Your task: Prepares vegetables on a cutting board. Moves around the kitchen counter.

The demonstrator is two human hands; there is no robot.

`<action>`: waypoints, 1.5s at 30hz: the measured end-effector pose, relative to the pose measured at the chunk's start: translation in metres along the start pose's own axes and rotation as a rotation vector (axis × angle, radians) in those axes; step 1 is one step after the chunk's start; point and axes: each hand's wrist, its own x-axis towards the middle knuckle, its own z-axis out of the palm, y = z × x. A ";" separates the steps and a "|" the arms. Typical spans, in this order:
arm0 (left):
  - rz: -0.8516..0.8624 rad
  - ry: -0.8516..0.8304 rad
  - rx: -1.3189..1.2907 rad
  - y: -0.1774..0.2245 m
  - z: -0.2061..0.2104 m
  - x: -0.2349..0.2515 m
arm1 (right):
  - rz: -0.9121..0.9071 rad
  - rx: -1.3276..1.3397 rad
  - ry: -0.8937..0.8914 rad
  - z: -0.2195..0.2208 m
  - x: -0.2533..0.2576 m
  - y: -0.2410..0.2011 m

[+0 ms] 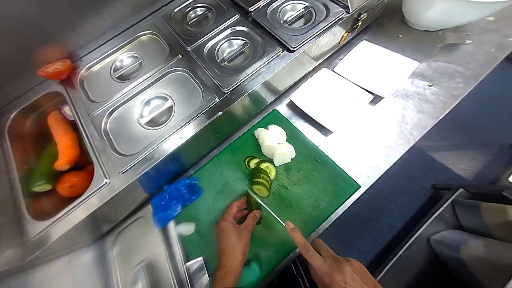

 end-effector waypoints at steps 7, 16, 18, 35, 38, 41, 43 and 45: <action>0.023 0.006 -0.003 -0.001 0.001 -0.001 | -0.021 -0.018 0.012 0.002 0.001 -0.002; 0.015 -0.002 -0.012 -0.001 0.001 0.001 | -0.012 -0.008 -0.019 0.001 0.002 -0.004; 0.006 -0.001 -0.023 0.000 0.001 0.000 | -0.004 -0.006 -0.019 0.001 0.003 -0.006; -0.039 0.064 0.094 0.013 0.000 -0.004 | 0.077 0.050 -0.124 0.011 0.012 0.007; -0.032 0.081 0.088 0.009 -0.002 -0.005 | 0.089 0.043 -0.097 0.014 0.012 0.007; -0.026 0.074 0.054 0.007 0.001 -0.005 | 0.097 0.041 -0.048 0.012 0.008 0.007; -0.014 0.063 0.056 0.007 0.002 -0.004 | 0.088 0.026 0.001 0.008 0.005 0.004; 0.002 0.054 0.066 0.004 0.001 -0.005 | 0.058 0.016 0.028 0.005 0.001 -0.003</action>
